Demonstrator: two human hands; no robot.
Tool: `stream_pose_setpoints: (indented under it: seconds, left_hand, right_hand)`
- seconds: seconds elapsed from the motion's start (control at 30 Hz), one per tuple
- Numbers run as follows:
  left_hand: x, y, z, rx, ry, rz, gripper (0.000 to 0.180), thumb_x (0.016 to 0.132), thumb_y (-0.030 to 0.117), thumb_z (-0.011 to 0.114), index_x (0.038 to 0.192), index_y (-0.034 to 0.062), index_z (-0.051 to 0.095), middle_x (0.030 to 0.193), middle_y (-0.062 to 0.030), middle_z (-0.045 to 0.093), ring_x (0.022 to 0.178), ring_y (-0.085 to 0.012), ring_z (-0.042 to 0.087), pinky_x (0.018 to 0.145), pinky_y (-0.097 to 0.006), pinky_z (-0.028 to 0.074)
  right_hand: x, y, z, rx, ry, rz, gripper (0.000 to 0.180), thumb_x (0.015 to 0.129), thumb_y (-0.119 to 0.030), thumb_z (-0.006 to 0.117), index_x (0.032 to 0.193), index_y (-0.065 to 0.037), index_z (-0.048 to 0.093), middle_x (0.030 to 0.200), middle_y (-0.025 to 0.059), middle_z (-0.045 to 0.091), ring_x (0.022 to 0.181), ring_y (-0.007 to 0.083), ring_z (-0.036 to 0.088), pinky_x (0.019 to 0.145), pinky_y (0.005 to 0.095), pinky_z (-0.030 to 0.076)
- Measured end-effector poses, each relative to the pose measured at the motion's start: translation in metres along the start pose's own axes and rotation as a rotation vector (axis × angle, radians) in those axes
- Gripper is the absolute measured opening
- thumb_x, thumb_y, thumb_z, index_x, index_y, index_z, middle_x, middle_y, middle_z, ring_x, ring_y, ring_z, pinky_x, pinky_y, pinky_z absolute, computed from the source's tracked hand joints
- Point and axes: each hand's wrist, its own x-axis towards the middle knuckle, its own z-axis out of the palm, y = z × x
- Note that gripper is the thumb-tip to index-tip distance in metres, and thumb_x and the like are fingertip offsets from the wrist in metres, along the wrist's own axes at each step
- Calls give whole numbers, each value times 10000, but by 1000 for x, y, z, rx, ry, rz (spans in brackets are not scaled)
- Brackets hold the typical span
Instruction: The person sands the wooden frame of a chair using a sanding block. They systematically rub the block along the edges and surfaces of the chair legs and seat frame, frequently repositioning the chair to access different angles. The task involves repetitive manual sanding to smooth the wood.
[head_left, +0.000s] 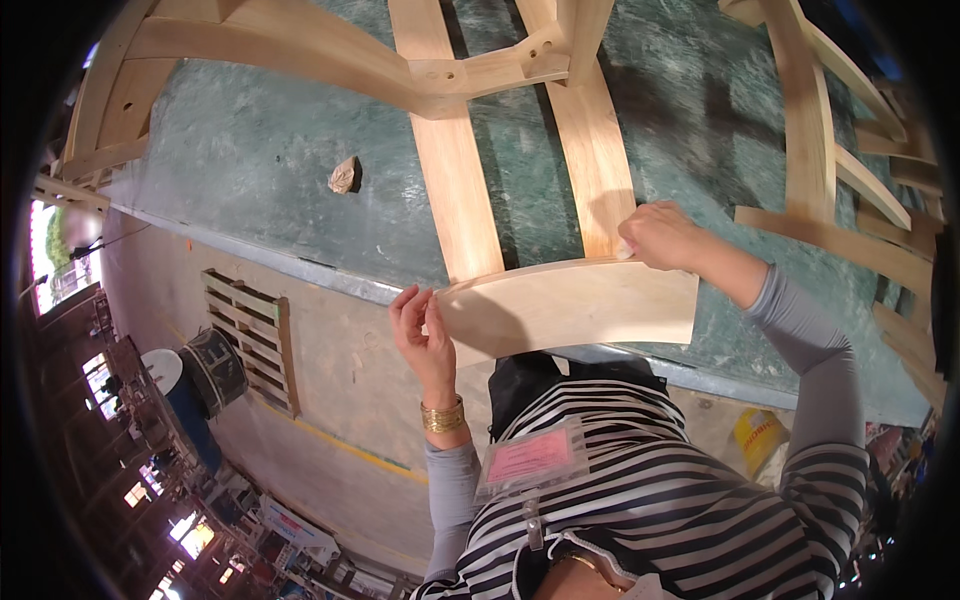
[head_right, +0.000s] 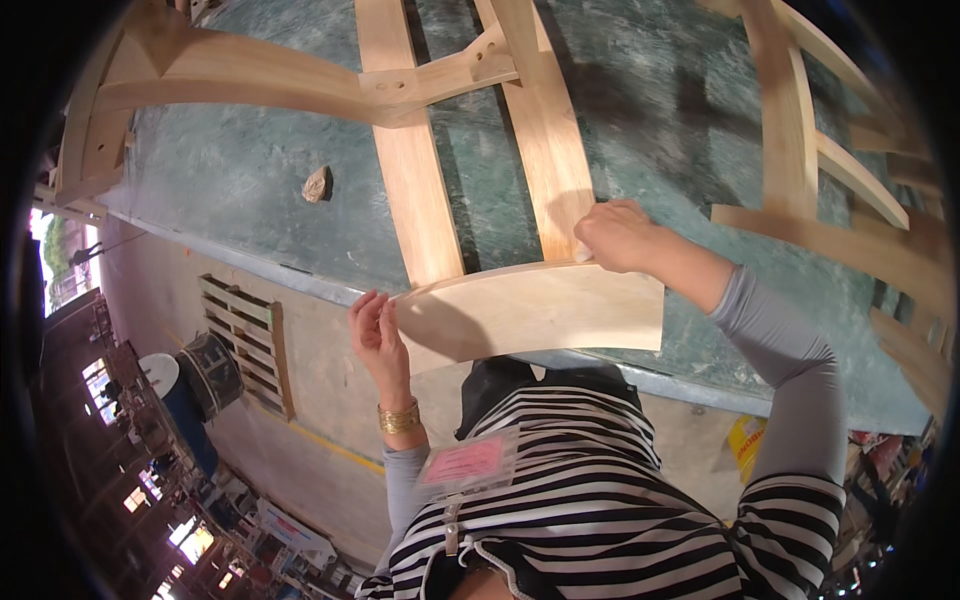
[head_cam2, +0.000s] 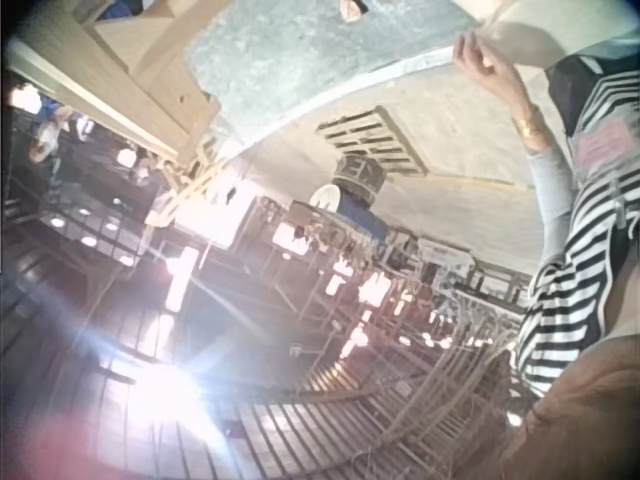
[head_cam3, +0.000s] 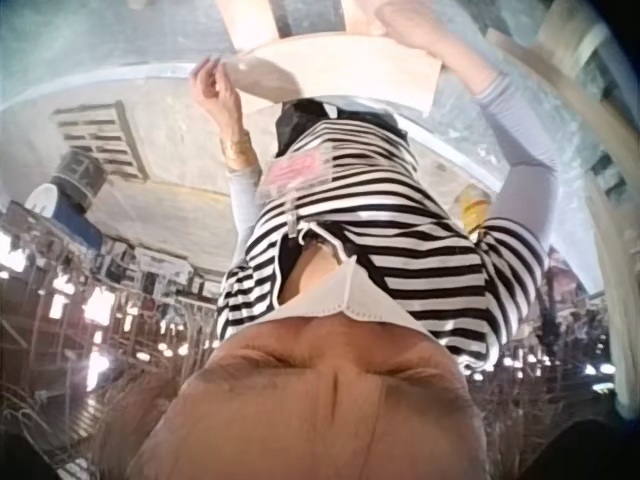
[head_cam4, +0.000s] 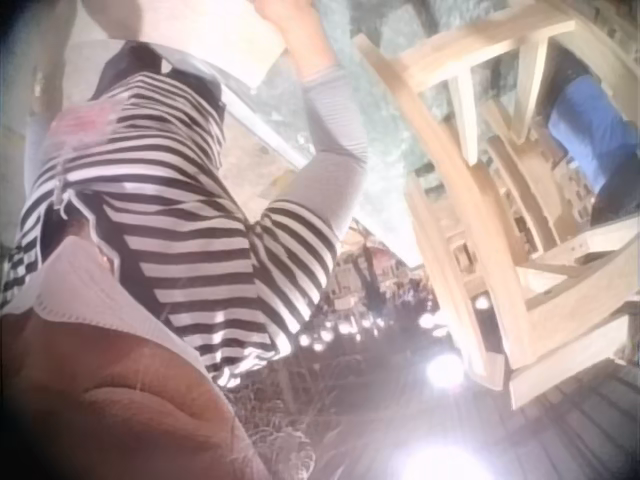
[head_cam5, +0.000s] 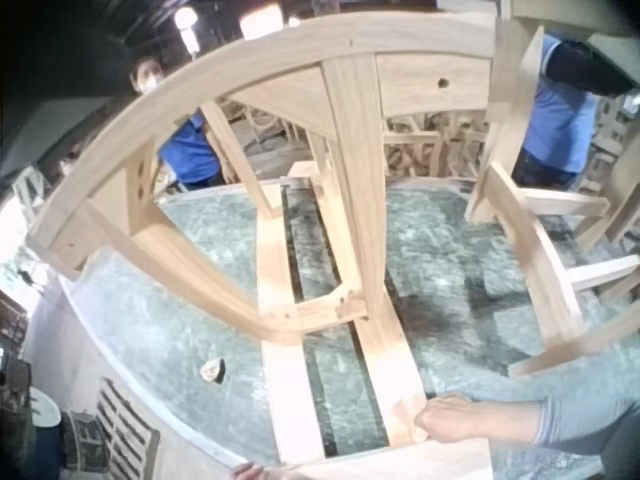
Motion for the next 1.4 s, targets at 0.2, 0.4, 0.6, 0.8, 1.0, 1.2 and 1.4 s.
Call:
stream_pose_setpoints:
  seconds: [0.2,0.4,0.6,0.8,1.0,1.2,1.4]
  left_hand:
    - [2,-3,-5,-23,44,-22,132,872,66,572,964,-14,623,1092,-110,514,856,-138,553,700,-245,467]
    - [3,-19,-28,-31,109,-21,131,860,51,575,968,-9,619,1072,-110,527,861,-146,544,697,-252,458]
    - [-6,-25,-49,21,120,-28,142,892,53,551,984,-45,595,1117,-113,495,838,-134,572,752,-242,471]
    - [-24,-49,-75,-13,162,-104,143,893,50,547,989,-46,594,1122,-113,487,857,-139,571,772,-250,483]
    - [-16,-44,-79,9,207,-35,115,875,45,565,969,6,619,1078,-110,514,820,-124,529,687,-238,447]
    - [-18,-43,-89,12,242,-35,114,875,37,563,970,-2,613,1089,-108,493,818,-128,528,683,-238,447]
    - [-35,-59,-96,-20,297,-114,116,873,26,557,969,-4,614,1089,-109,490,816,-124,528,686,-238,456]
  right_hand:
    - [-37,34,-33,-208,-178,207,92,703,-45,611,783,-38,656,761,134,642,716,275,630,688,377,490]
    - [8,-23,-29,853,204,-38,122,750,-100,662,844,-23,646,722,111,612,658,145,586,629,297,471]
    - [95,-89,37,618,287,-329,88,747,-94,639,821,-45,641,789,105,625,759,264,592,682,354,464]
    - [115,-106,39,359,269,-433,25,736,-98,612,750,-77,610,737,77,593,810,274,563,690,397,443]
    - [140,-152,34,253,325,-553,48,728,-110,602,709,-76,575,723,75,591,800,276,576,677,406,440]
    - [136,-139,29,245,184,-500,43,727,-84,579,705,-51,563,718,105,588,781,293,579,677,418,434]
    - [133,-133,22,244,174,-558,64,730,-87,569,685,-43,559,713,118,589,773,309,580,660,422,429]
